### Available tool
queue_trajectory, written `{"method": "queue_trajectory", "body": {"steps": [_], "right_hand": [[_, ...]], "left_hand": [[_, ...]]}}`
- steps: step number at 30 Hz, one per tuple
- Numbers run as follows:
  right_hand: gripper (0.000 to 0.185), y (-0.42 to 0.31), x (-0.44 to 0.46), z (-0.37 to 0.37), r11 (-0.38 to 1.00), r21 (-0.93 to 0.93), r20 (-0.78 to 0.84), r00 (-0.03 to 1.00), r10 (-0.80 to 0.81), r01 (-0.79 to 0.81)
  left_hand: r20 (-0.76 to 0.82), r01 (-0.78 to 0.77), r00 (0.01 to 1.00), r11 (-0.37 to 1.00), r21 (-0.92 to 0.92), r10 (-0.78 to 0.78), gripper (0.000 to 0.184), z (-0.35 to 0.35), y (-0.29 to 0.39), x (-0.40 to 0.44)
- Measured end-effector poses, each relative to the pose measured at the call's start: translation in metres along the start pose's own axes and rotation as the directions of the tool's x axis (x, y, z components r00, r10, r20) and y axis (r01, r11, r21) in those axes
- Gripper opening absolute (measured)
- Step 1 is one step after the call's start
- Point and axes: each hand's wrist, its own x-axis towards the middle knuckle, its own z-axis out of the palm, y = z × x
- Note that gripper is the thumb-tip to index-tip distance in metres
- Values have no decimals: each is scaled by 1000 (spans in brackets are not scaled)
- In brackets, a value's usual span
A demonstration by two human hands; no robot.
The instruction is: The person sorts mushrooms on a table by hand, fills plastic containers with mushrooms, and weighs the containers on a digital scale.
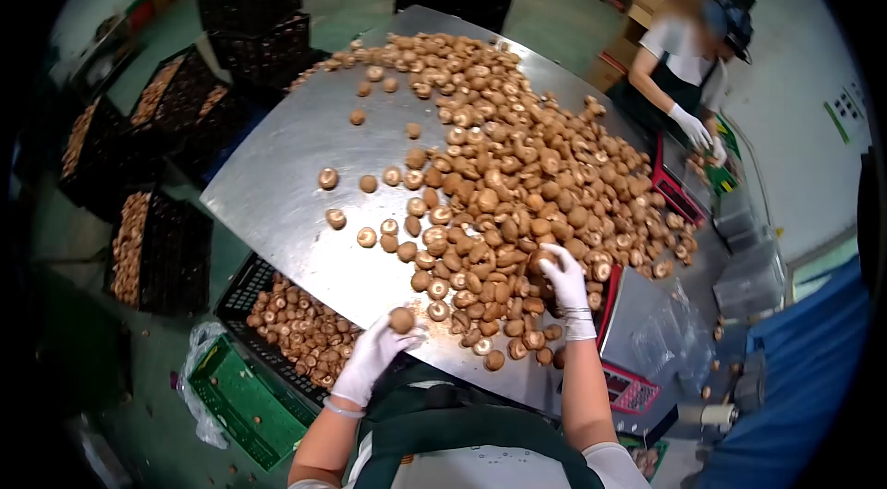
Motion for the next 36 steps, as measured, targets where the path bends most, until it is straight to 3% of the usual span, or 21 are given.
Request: {"method": "queue_trajectory", "body": {"steps": [1,2,5,6,7,9,10,11,12,13,17,19,20,23,25,26,27,29,31,32,36], "right_hand": [[33,-6,-9,-12,923,349,26,986,165,-164],[33,-9,-20,-23,753,641,39,986,162,-148],[31,10,-35,-51,508,831,115,962,246,-229],[28,21,-34,-56,550,789,171,958,232,-274],[26,36,-27,-45,811,568,-13,984,176,-138],[26,11,-30,-16,975,1,-44,974,221,-221],[29,5,-33,2,965,-258,-84,996,34,-54],[35,2,-36,18,858,-503,-72,985,-159,102],[45,4,-38,28,738,-654,-18,972,-235,166],[50,9,-37,35,632,-769,52,995,-87,95],[45,18,-29,34,718,-673,15,974,-228,178],[42,-5,-29,34,860,-490,17,988,-152,140],[39,-32,-30,37,937,-349,109,992,70,-28],[38,-81,-44,77,977,-195,326,945,-16,83],[43,-95,-57,112,990,-37,522,847,-100,139],[50,-100,-62,125,984,-27,655,747,-114,175],[55,-106,-69,137,937,79,671,676,-303,341],[58,-112,-73,147,878,3,754,576,-316,478],[54,-114,-71,147,871,16,768,552,-324,490],[51,-106,-70,145,887,5,766,568,-300,461],[39,-97,-68,129,922,-26,718,649,-251,386]], "left_hand": [[-76,-37,996,996,82,44,50,9,7,-7],[-90,-64,993,992,107,74,49,14,15,-15],[-134,-133,979,981,141,152,45,-15,27,-29],[-148,-156,973,978,139,177,45,-23,28,-33],[-170,-161,968,975,155,186,45,-28,30,-36],[-207,-156,959,971,179,192,44,-29,35,-41],[-205,-157,959,970,184,194,44,-29,35,-41],[-210,-147,959,969,197,188,44,-28,35,-40],[-217,-139,959,968,210,184,44,-27,35,-39],[-224,-137,957,969,208,183,44,-23,35,-36],[-284,-123,941,969,215,182,45,-3,46,-40],[-254,-169,937,947,274,240,45,5,53,-46],[-246,-184,934,938,293,260,45,7,55,-50],[-176,-253,940,943,216,292,49,-13,52,-53],[-162,-302,935,948,100,315,54,-16,52,-51],[-173,-320,929,945,73,328,54,-14,52,-52],[-177,-334,925,942,47,337,55,-8,55,-52],[-136,-408,900,910,79,415,60,-4,59,-58],[-212,-444,773,749,491,597,69,16,63,-60],[-160,-448,730,643,621,664,77,22,65,-65],[-91,-447,598,426,787,796,79,28,61,-71]]}}
